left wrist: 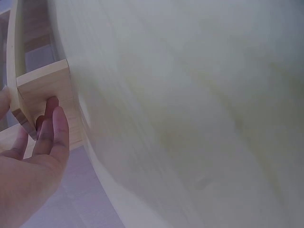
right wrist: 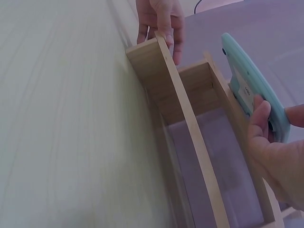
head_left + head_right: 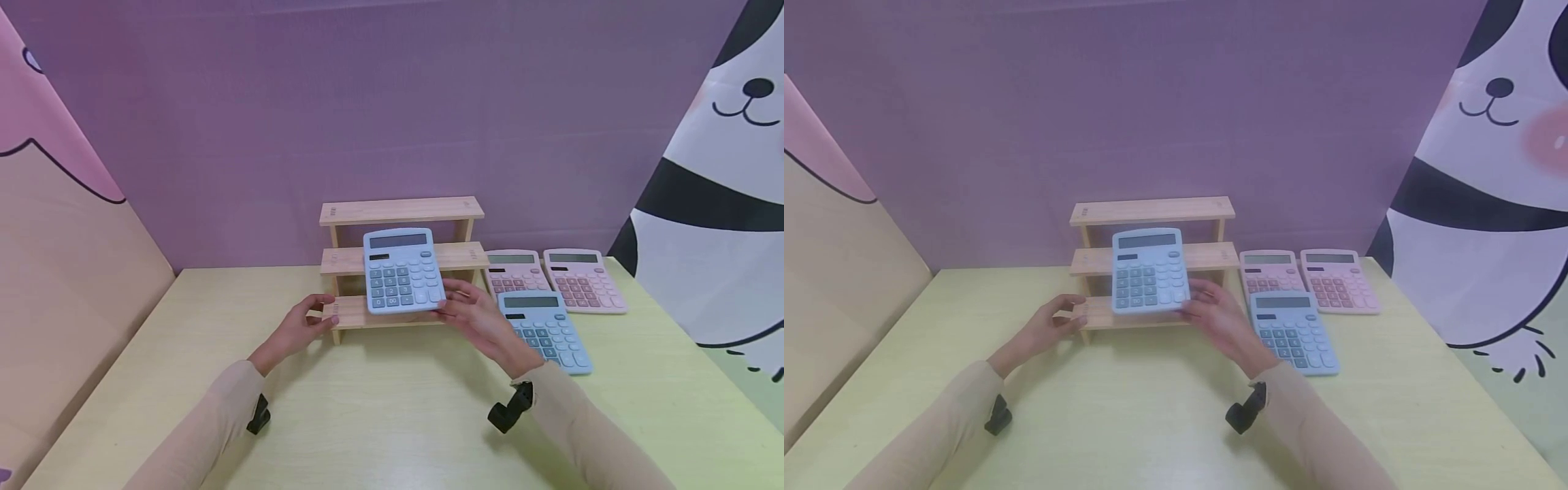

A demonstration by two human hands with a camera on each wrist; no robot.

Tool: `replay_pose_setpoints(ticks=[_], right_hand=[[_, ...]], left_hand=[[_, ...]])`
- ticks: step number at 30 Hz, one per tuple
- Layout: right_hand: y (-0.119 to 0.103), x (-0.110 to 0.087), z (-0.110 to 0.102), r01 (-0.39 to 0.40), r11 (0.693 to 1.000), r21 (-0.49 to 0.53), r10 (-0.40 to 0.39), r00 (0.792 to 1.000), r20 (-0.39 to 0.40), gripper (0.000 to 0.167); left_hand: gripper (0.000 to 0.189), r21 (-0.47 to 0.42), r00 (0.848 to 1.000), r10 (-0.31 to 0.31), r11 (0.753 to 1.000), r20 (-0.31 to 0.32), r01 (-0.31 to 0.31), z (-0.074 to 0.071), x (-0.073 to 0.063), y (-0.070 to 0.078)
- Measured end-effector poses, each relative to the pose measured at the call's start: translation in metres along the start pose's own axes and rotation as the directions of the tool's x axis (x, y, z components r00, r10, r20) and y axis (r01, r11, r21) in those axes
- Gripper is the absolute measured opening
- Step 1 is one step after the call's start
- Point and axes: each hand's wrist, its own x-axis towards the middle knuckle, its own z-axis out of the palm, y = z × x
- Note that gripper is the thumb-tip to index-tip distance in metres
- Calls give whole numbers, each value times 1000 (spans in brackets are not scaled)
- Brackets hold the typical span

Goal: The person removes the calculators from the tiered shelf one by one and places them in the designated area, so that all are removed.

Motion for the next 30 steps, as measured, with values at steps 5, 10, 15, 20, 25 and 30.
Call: replay_pose_setpoints(ticks=[5,10,15,20,25,30], right_hand=[[-1,-4,-8,-8,1000,-16,8,1000,7,46],[-1,-8,-18,-3,1000,-23,3,1000,16,46],[-2,-16,-26,8,999,-38,-7,1000,16,44],[-6,-24,-32,11,999,-46,-11,1000,11,44],[-10,-31,-41,4,998,-60,-4,1000,14,43],[-14,-39,-53,17,1000,-25,-15,998,61,37]], left_hand=[[50,-14,1000,13,1000,10,-13,-1,-2,1],[51,-18,1000,23,1000,11,-22,-1,-3,3],[51,-21,1000,28,999,9,-28,-1,-2,2],[49,-19,1000,28,999,4,-28,-1,-2,0],[50,-16,1000,22,1000,10,-22,-1,-2,2],[50,-17,1000,19,1000,14,-18,-1,-3,2]])
